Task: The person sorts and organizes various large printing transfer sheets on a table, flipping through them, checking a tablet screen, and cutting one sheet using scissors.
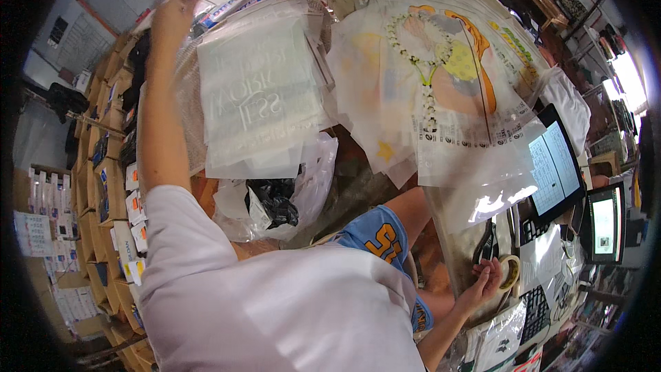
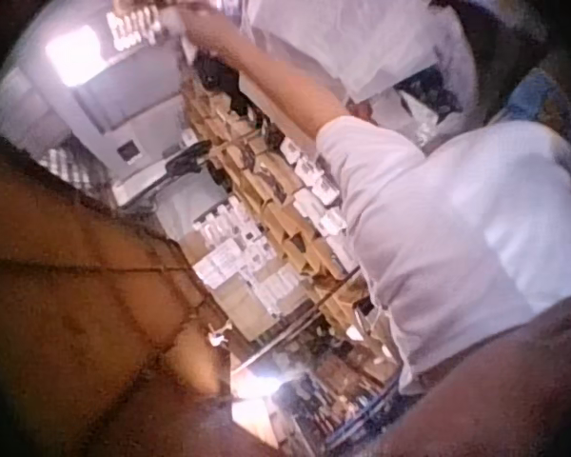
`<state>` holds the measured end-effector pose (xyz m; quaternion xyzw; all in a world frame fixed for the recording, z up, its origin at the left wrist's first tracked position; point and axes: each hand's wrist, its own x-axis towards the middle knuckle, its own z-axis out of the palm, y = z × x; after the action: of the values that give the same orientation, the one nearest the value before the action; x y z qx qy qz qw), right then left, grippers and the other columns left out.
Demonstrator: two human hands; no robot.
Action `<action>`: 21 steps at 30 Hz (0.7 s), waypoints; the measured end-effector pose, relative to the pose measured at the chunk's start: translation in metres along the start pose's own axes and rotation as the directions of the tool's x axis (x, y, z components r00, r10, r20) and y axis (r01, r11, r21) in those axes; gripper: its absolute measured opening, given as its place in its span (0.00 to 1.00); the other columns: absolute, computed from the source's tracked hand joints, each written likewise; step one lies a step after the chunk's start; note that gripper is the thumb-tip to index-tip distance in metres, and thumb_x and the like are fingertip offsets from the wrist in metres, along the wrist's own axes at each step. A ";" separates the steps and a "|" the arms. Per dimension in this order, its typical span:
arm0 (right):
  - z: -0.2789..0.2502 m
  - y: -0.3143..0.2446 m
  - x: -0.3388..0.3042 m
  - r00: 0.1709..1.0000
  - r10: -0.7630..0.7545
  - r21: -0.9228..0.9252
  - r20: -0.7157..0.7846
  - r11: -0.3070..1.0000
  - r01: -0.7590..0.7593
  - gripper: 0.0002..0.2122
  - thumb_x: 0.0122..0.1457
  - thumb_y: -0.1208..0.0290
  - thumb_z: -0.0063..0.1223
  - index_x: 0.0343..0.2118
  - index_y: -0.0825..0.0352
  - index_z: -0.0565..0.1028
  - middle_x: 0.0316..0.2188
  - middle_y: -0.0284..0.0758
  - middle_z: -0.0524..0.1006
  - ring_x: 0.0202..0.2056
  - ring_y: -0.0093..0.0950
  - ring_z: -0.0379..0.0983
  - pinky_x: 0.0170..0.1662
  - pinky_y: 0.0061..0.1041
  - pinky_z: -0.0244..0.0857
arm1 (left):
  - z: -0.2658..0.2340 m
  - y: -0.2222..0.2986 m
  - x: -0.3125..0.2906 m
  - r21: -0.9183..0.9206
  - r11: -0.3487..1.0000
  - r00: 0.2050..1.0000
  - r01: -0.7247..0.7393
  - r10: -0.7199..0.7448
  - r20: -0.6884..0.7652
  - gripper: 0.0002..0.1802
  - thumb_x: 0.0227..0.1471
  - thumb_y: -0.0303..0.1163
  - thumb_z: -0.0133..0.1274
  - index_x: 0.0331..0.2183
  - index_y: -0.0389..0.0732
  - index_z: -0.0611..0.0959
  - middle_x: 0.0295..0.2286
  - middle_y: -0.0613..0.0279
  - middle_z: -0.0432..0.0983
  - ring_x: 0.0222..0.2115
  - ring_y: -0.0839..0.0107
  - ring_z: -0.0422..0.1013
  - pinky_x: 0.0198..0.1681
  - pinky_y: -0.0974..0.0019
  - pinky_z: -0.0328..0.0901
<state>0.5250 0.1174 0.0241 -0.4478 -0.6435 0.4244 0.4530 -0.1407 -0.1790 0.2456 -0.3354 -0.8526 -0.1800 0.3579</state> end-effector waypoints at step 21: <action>-0.016 -0.057 0.093 0.957 -0.290 -0.744 -0.015 0.642 0.183 0.19 0.48 0.77 0.53 0.46 0.60 0.73 0.57 0.44 0.59 0.58 0.48 0.52 0.58 0.44 0.50 | 0.167 0.143 -0.165 -0.560 0.785 0.917 0.266 -0.026 0.399 0.18 0.53 0.32 0.52 0.46 0.40 0.76 0.47 0.49 0.72 0.48 0.53 0.68 0.54 0.60 0.59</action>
<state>0.5116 0.1952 0.1010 -0.5308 -0.7807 0.0357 0.3278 -0.0364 -0.0588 0.0205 -0.3910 -0.8259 -0.4032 0.0498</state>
